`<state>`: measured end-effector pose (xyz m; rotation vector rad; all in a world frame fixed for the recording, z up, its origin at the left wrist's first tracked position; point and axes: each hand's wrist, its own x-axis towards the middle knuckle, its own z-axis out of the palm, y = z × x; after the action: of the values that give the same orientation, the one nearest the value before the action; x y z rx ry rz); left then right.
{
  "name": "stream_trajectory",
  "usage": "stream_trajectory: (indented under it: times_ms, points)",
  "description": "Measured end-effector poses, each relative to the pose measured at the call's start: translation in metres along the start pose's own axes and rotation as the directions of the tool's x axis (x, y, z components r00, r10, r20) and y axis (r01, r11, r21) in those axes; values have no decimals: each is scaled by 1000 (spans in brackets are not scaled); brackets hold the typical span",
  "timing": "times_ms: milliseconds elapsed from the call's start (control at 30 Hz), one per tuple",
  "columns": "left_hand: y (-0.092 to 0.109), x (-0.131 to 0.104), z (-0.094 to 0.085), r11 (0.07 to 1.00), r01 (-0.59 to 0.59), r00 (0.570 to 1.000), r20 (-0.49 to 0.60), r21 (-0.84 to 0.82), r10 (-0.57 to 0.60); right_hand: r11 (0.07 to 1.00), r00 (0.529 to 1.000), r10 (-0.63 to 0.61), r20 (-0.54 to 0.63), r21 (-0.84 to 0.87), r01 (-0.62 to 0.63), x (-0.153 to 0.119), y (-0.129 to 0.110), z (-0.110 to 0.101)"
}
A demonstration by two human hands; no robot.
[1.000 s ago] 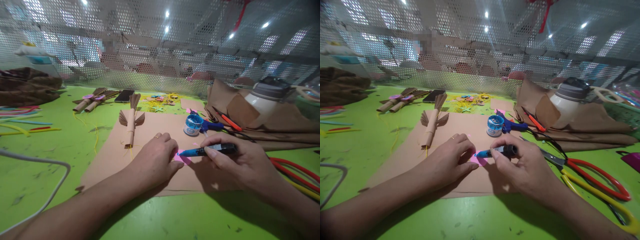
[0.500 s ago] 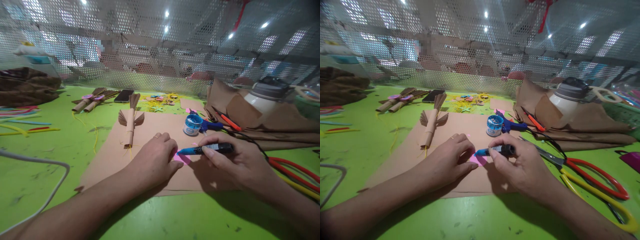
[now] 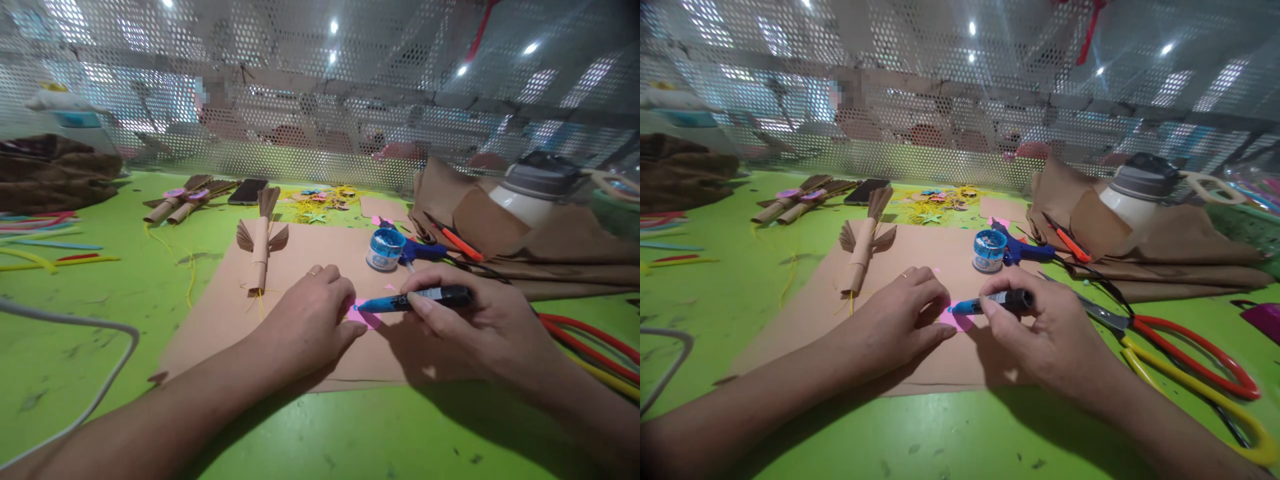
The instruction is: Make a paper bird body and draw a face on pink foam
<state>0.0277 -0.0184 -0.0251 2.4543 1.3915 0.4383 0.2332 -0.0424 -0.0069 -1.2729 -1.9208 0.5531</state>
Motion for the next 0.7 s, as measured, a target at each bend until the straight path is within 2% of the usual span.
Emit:
stream_trajectory:
  times_ms: [133,267,500,700]
  points:
    - [1,0,-1,1000,3,1000,1,1,-3,1000,1000,-19,21,-12,20,1,0,0]
    - [0,0,0,1000,-2,1000,0,-2,2,997,998,-58,-9,-48,57,3,3,-3]
    - [-1,0,1,1000,2,1000,-1,8,-2,998,999,-45,-24,-43,44,2,4,-1]
    - [1,0,-1,1000,-7,1000,-5,5,7,999,999,-34,30,-16,34,1,3,1]
